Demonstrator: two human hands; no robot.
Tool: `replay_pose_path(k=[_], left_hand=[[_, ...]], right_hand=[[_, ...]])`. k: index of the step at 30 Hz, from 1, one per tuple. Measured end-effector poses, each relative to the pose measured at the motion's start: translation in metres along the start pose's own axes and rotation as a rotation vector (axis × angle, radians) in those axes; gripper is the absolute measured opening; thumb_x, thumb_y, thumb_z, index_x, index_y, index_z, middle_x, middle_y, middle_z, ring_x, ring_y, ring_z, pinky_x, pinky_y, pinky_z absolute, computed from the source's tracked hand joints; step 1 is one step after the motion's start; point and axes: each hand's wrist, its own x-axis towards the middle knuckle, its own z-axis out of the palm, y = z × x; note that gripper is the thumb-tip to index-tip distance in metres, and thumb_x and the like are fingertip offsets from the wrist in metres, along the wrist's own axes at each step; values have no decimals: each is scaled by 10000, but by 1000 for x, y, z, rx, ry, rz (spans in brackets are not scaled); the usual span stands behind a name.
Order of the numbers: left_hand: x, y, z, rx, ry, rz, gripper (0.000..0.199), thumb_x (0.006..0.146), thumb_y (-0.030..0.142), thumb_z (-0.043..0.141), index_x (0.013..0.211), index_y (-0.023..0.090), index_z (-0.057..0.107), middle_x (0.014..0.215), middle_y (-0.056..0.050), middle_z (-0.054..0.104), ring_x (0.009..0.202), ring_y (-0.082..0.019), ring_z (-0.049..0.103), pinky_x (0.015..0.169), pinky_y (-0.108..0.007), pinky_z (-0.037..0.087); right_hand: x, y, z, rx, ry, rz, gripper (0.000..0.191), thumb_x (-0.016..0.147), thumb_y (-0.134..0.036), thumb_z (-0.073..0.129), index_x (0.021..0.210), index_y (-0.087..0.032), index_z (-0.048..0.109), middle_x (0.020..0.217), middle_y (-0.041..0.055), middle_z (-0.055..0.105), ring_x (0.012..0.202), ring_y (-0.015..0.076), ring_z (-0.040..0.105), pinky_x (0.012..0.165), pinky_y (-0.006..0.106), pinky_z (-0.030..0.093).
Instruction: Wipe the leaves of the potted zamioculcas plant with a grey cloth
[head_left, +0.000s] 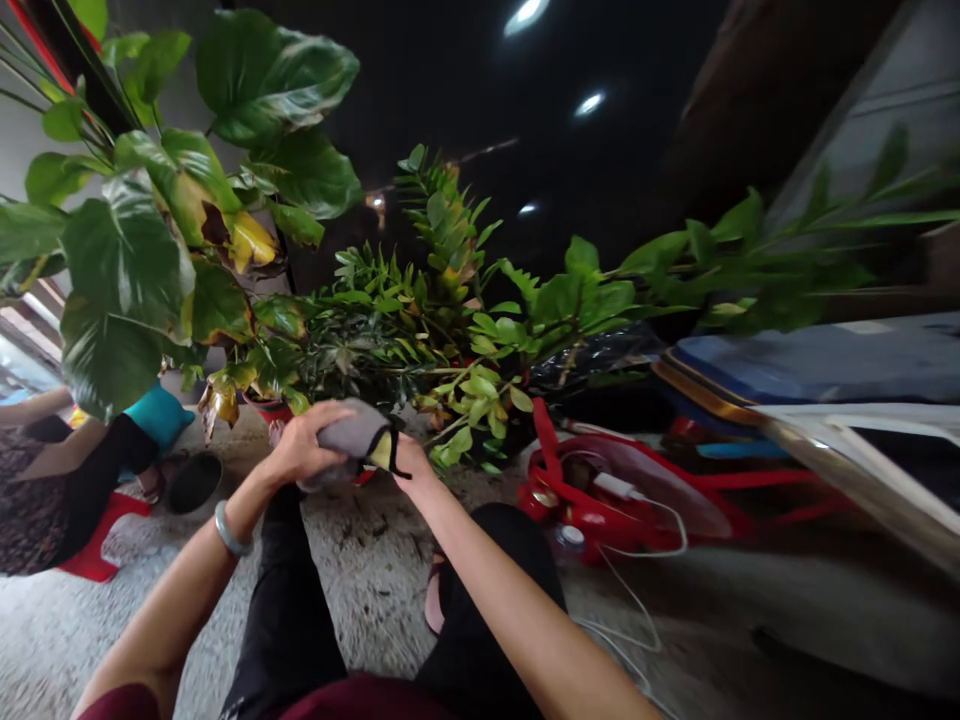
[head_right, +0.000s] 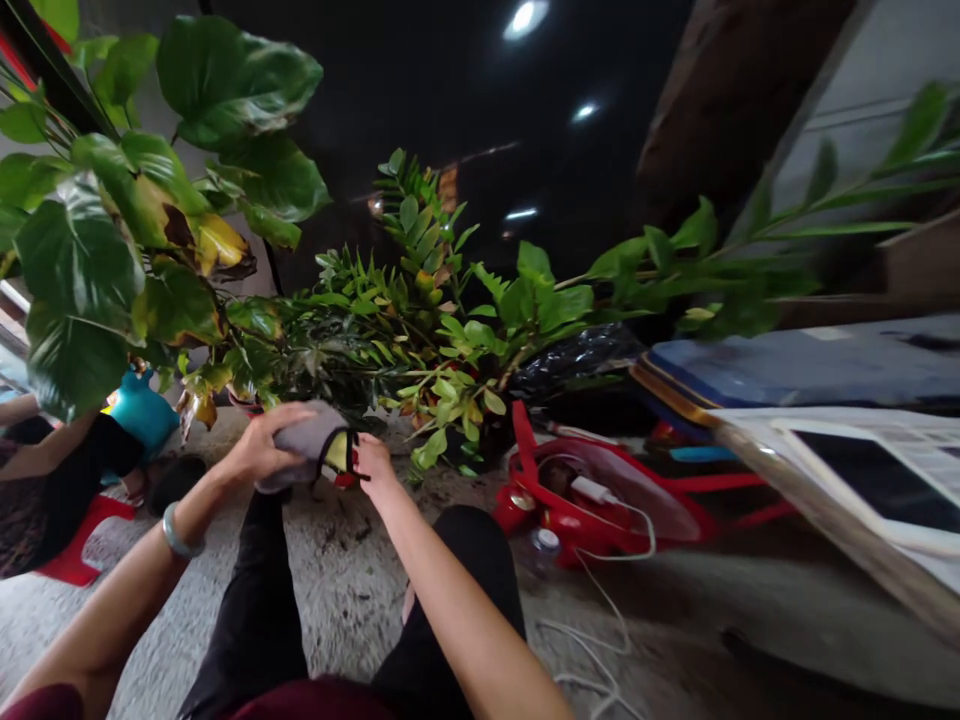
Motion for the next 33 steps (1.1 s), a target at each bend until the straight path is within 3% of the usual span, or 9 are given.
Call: replay_pose_path(k=[3, 6, 10, 14, 16, 19, 23, 29, 33], left_hand=[[41, 4, -22, 34, 297, 48, 614, 653, 147, 792, 1259, 222, 730, 1386, -88, 668, 1339, -319, 577, 1188, -466, 412], [66, -10, -21, 68, 465, -35, 628, 664, 144, 779, 1283, 221, 707, 1378, -77, 660, 1339, -298, 573, 1195, -450, 402], [30, -28, 19, 85, 236, -186, 627, 629, 82, 794, 1242, 200, 732, 1335, -105, 690, 1288, -338, 614, 1141, -473, 465], [-18, -19, 42, 34, -88, -123, 664, 616, 45, 812, 1253, 223, 748, 1356, -115, 687, 1254, -344, 642, 1110, -452, 496], [-15, -10, 38, 19, -36, -83, 682, 622, 52, 815, 1277, 227, 737, 1392, -112, 664, 1276, -338, 629, 1122, -446, 489], [18, -2, 21, 9, 243, -35, 671, 659, 91, 809, 1307, 231, 713, 1419, -94, 641, 1346, -313, 575, 1179, -443, 433], [51, -15, 18, 37, 485, -147, 644, 686, 114, 791, 1314, 224, 701, 1421, -97, 630, 1343, -303, 574, 1197, -460, 406], [-18, -34, 55, 52, 137, -264, 662, 611, 41, 792, 1246, 221, 748, 1330, -112, 701, 1262, -352, 637, 1126, -473, 481], [-24, -16, 35, 21, 127, -125, 661, 619, 64, 813, 1253, 242, 750, 1388, -109, 669, 1286, -335, 625, 1128, -439, 478]], right_hand=[[-1, -2, 1, 35, 51, 49, 153, 761, -119, 732, 813, -197, 612, 584, -27, 679, 459, 112, 597, 525, 246, 541], [-4, -5, 4, 65, 75, 72, 168, 773, -69, 691, 864, -191, 618, 606, -18, 697, 459, 105, 601, 536, 250, 557], [-5, -5, 4, 92, 92, 79, 162, 741, -69, 704, 812, -187, 619, 558, -27, 674, 423, 107, 574, 490, 239, 537], [-3, -2, 1, 119, 116, 72, 115, 744, -125, 702, 737, -196, 611, 523, -28, 663, 431, 125, 593, 451, 222, 507], [-2, -1, 0, 130, 126, 77, 102, 753, -142, 698, 734, -199, 617, 522, -26, 670, 424, 124, 592, 448, 221, 511], [-3, -2, 0, 122, 121, 95, 130, 727, -109, 726, 768, -194, 636, 520, -24, 678, 393, 110, 565, 448, 230, 531], [-7, -5, 1, 134, 79, 97, 197, 721, -78, 765, 811, -193, 634, 567, -16, 698, 411, 100, 580, 469, 235, 562], [-8, -6, -2, 129, 71, 86, 163, 703, -69, 739, 763, -179, 634, 513, -43, 644, 385, 98, 553, 429, 213, 531], [-7, -5, -3, 105, 117, 86, 144, 709, -92, 730, 738, -187, 626, 495, -48, 636, 375, 100, 545, 416, 210, 516]])
